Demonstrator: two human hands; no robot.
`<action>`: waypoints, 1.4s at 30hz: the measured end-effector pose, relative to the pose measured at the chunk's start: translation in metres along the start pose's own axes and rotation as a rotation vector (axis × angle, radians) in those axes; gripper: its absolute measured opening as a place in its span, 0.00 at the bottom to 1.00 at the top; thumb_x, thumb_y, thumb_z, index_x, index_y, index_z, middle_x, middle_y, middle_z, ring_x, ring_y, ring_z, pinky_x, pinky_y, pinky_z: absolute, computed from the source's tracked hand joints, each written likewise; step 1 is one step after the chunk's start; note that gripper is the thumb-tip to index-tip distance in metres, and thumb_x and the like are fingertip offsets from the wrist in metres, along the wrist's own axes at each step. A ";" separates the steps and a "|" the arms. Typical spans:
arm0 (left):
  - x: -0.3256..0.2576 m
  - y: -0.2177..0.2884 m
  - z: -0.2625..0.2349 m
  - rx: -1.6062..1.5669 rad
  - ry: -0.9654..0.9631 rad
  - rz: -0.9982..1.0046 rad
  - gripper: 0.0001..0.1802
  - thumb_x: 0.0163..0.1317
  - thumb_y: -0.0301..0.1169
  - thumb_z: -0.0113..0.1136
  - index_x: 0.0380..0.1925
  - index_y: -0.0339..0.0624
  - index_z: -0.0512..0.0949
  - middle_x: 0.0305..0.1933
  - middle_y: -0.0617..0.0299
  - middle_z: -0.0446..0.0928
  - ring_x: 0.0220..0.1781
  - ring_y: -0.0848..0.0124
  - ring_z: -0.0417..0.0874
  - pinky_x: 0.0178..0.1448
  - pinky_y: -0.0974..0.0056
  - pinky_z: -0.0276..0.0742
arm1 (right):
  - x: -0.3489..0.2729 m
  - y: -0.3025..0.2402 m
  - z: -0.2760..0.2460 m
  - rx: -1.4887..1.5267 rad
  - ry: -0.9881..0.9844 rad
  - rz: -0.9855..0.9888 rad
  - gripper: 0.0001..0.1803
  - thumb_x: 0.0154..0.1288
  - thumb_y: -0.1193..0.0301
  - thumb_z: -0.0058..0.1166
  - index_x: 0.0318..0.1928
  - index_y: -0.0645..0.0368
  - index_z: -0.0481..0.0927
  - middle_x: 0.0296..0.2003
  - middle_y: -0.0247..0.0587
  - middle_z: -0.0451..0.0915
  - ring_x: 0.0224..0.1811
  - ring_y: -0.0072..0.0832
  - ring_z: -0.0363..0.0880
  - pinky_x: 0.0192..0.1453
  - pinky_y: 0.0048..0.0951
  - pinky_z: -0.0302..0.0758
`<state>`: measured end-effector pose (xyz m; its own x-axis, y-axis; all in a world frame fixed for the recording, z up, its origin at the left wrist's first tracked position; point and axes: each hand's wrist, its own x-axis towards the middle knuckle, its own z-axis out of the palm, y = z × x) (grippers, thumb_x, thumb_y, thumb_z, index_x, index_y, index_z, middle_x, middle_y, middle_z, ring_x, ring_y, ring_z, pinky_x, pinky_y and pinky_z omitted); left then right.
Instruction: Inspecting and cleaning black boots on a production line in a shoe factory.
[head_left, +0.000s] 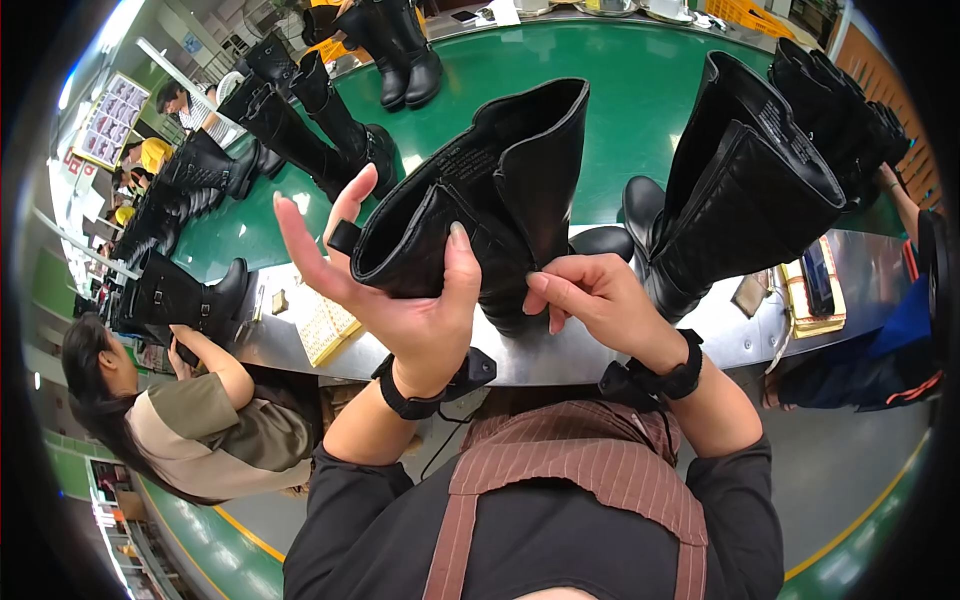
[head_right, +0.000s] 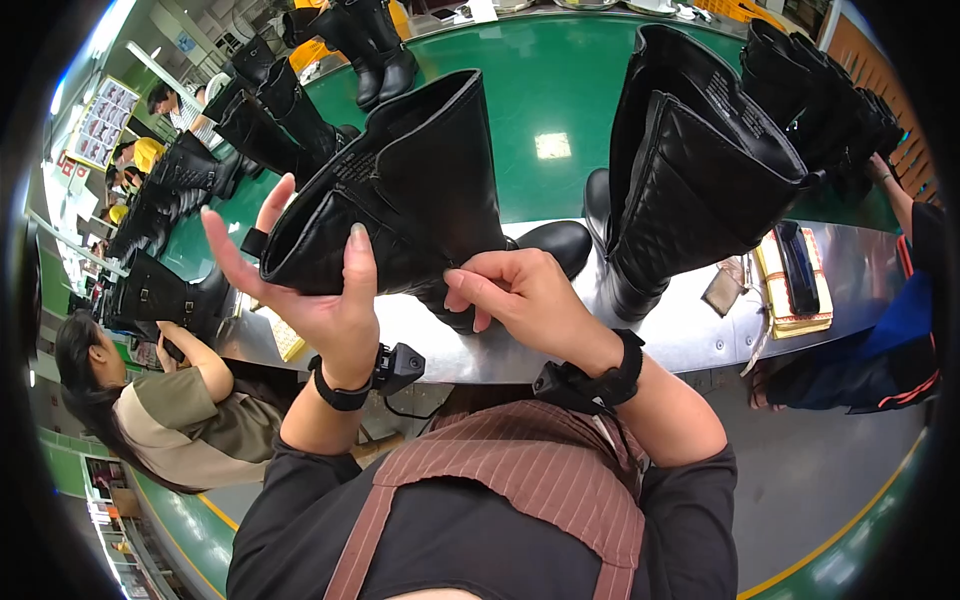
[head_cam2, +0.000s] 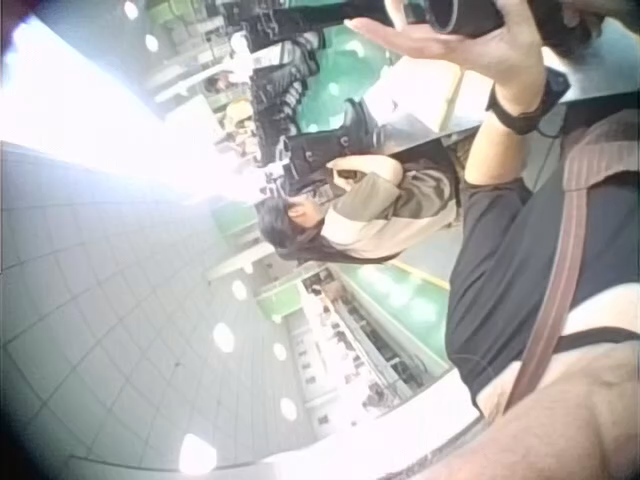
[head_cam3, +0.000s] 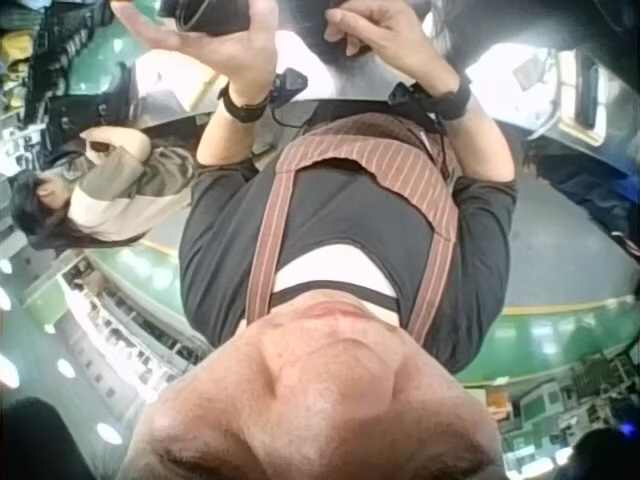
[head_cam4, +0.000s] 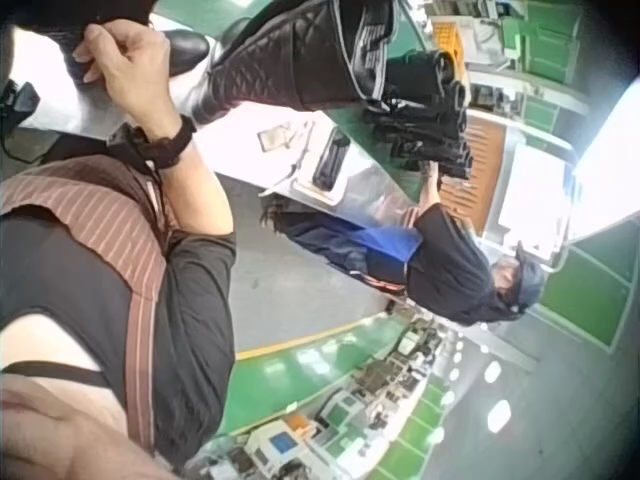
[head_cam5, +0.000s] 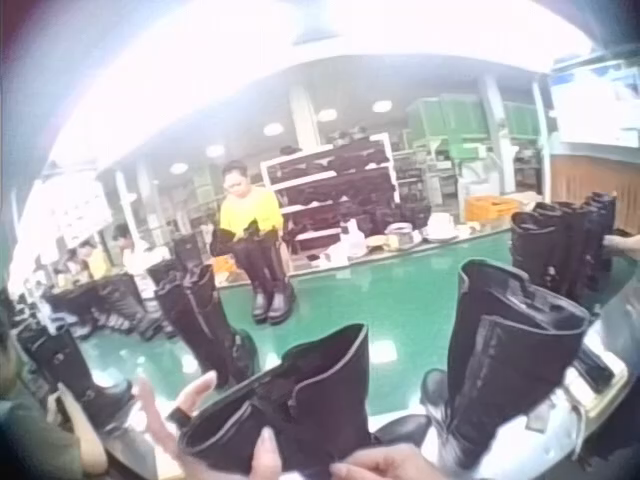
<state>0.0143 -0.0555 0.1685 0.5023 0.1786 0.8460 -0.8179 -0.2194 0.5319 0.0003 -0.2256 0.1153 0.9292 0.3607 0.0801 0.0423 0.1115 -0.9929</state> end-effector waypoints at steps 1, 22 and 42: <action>0.000 -0.001 -0.001 -0.011 -0.019 -0.007 0.59 0.50 0.17 0.65 0.73 0.40 0.34 0.63 0.41 0.63 0.51 0.65 0.79 0.56 0.64 0.78 | 0.000 0.000 0.000 0.003 0.008 0.017 0.16 0.72 0.65 0.53 0.33 0.64 0.84 0.28 0.32 0.83 0.24 0.14 0.76 0.30 0.18 0.73; -0.113 -0.085 -0.031 0.090 -0.703 -0.733 0.29 0.50 0.28 0.74 0.53 0.37 0.74 0.48 0.55 0.81 0.50 0.67 0.82 0.53 0.63 0.78 | -0.002 -0.095 0.010 -0.003 -0.021 -0.144 0.15 0.74 0.66 0.50 0.32 0.64 0.80 0.26 0.33 0.80 0.22 0.15 0.75 0.27 0.18 0.71; -0.022 -0.016 0.094 0.005 -0.595 -0.237 0.36 0.64 0.36 0.64 0.69 0.41 0.60 0.62 0.43 0.70 0.62 0.55 0.76 0.59 0.60 0.76 | -0.114 -0.136 -0.081 -1.300 0.590 -0.483 0.12 0.28 0.83 0.56 0.21 0.56 0.80 0.30 0.36 0.65 0.35 0.33 0.67 0.37 0.30 0.65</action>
<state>0.0421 -0.1459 0.1449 0.7402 -0.3398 0.5802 -0.6652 -0.2437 0.7058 -0.0817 -0.3573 0.2337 0.7281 0.0816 0.6806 0.3715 -0.8814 -0.2917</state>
